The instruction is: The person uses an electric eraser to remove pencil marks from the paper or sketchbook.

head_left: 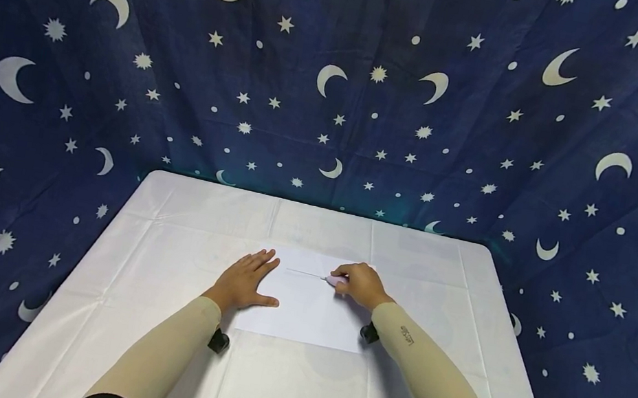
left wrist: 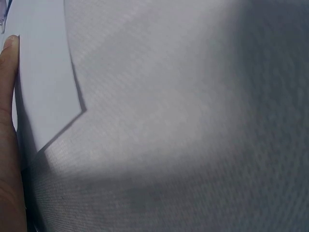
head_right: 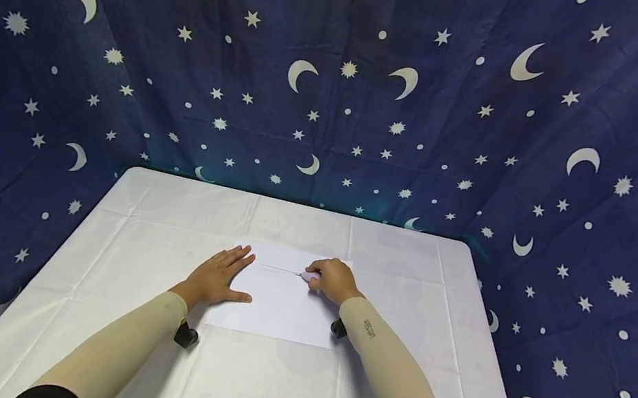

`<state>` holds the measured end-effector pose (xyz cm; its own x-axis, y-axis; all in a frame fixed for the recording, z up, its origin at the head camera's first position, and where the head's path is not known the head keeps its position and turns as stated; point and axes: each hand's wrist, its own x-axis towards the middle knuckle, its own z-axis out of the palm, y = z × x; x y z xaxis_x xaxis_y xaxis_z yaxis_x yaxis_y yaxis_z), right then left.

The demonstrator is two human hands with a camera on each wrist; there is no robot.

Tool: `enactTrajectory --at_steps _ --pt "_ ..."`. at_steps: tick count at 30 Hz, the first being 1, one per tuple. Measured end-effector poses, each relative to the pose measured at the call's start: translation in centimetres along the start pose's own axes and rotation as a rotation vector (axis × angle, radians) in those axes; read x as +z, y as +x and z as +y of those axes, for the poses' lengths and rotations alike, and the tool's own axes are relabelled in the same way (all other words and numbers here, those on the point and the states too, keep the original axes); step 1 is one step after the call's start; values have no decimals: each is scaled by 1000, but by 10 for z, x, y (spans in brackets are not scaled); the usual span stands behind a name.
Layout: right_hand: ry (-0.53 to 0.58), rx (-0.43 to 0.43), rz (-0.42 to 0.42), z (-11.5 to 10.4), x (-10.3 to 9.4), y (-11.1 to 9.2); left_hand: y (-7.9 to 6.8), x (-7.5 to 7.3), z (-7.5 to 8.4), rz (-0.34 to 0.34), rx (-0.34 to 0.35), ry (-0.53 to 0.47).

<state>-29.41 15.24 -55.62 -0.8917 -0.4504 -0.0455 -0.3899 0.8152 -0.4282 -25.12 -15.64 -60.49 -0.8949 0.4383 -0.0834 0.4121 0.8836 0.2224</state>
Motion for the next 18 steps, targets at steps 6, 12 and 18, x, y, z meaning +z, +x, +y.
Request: enactTrajectory --at_steps 6,12,18 --pt "-11 -17 12 0 0 3 0 -3 1 -7 -4 -20" --pt "-2 -9 -2 -1 0 3 0 -3 1 -10 -7 -29" --pt "60 -10 -54 -1 -4 1 -1 -2 1 -2 4 -31"
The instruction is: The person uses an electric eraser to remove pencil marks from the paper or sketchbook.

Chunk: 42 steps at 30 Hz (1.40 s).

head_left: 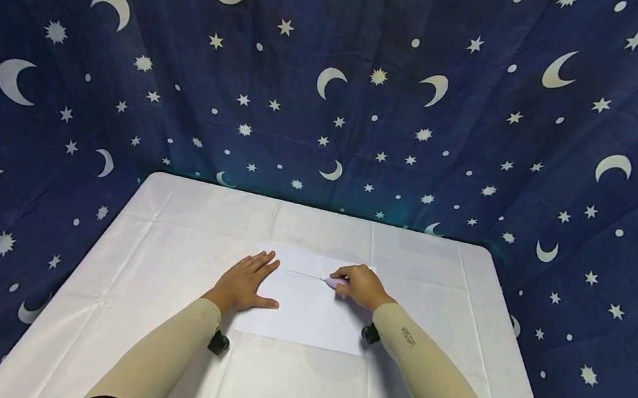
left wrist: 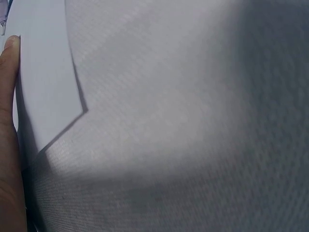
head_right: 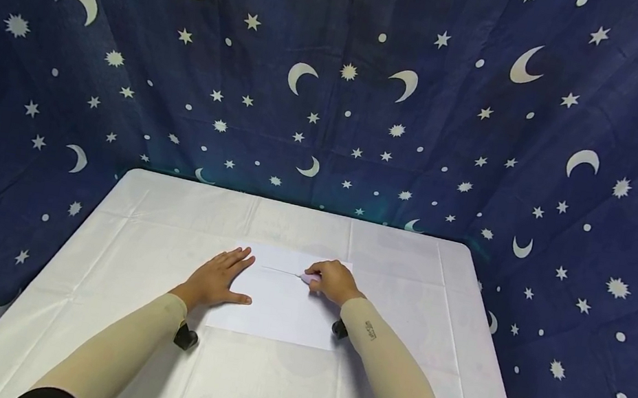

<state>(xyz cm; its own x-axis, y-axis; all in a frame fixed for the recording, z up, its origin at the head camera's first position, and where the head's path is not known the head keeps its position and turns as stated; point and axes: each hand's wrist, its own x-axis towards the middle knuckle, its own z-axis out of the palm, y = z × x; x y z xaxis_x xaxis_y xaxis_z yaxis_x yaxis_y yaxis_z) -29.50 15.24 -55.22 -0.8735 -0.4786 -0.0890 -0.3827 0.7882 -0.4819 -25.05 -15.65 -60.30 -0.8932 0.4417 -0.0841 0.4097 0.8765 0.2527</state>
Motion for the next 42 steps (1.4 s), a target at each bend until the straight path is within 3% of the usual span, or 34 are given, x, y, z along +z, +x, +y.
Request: enactTrajectory --at_steps 9,23,42 --pt "56 -62 -44 5 -3 -1 -1 0 0 7 5 -15" --pt "22 56 -22 -7 -7 -6 -2 1 -1 4 4 -11" --pt "20 46 15 -8 -5 -9 -3 -7 6 -36 -27 7"
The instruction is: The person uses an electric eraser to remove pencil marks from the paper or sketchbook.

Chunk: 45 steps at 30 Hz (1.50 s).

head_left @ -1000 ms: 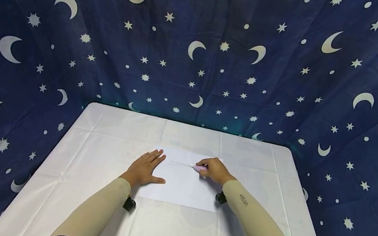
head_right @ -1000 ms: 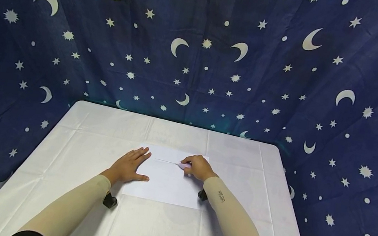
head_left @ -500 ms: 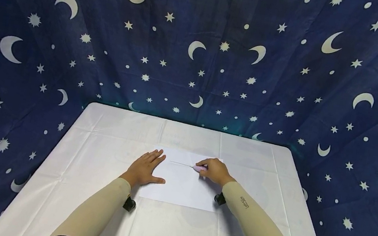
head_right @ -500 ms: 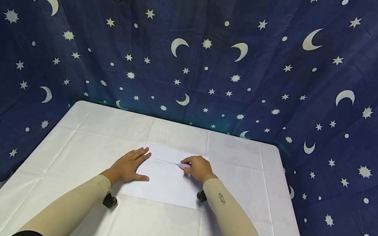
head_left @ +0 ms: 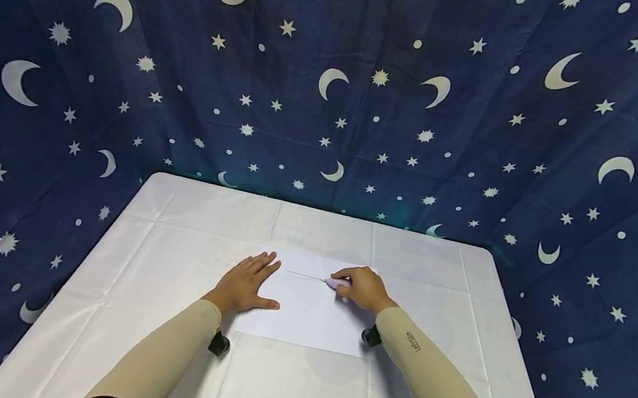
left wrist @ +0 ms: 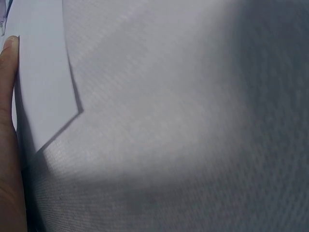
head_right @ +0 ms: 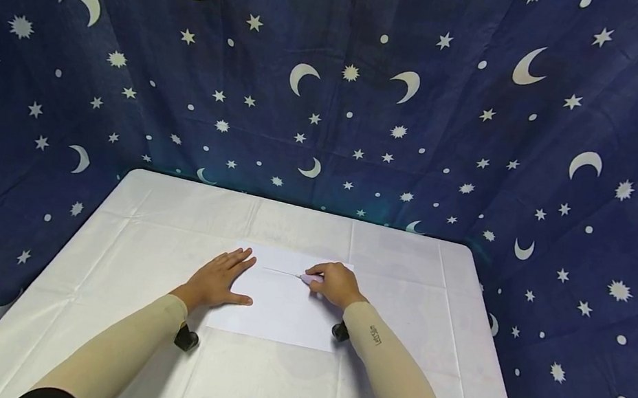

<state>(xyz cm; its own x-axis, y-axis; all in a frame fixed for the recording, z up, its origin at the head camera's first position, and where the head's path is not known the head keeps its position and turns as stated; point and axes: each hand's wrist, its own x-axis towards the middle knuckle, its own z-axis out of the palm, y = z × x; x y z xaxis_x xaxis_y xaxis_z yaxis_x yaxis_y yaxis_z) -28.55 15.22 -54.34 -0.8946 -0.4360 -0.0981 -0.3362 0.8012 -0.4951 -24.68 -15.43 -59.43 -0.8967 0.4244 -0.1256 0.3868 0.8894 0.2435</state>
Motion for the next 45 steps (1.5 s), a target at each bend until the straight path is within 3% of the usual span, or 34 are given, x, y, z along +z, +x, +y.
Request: enactTrajectory --at_steps 15,25,45 --pt "-11 -5 16 6 1 2 0 3 -2 24 15 3" --pt "-22 -26 28 5 4 4 3 7 -5 -2 0 19" --pt "-19 13 32 2 5 6 5 7 -4 -5 -2 60"
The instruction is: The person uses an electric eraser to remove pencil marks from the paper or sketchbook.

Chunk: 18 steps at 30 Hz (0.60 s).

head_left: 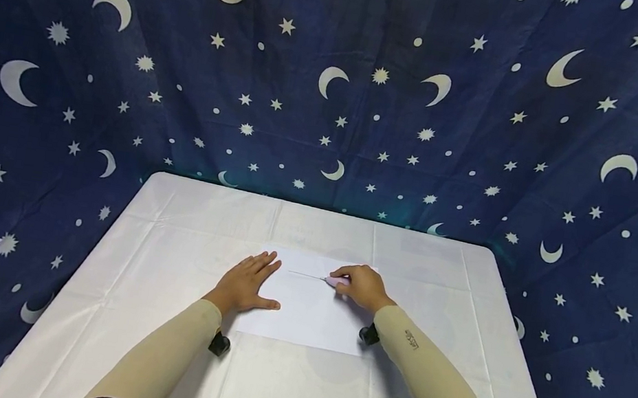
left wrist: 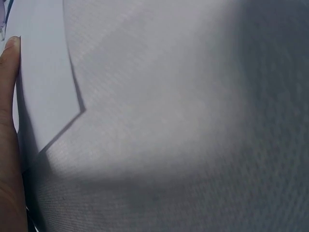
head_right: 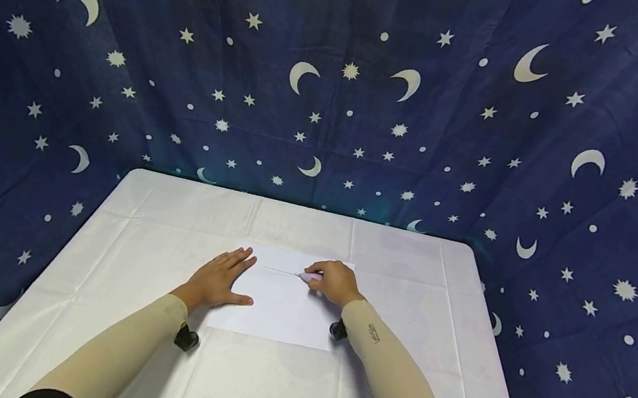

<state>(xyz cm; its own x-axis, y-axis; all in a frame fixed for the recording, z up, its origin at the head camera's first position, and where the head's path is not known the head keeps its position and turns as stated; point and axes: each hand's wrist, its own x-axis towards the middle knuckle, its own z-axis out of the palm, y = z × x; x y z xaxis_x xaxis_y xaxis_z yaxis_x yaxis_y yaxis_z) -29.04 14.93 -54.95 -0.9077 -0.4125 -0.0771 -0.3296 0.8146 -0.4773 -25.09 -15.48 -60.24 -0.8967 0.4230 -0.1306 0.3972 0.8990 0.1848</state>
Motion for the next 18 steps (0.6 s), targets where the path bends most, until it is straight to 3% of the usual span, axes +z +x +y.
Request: enactTrajectory --at_steps 18 --pt "-22 5 -1 4 -1 -1 -2 -2 0 12 11 -54"
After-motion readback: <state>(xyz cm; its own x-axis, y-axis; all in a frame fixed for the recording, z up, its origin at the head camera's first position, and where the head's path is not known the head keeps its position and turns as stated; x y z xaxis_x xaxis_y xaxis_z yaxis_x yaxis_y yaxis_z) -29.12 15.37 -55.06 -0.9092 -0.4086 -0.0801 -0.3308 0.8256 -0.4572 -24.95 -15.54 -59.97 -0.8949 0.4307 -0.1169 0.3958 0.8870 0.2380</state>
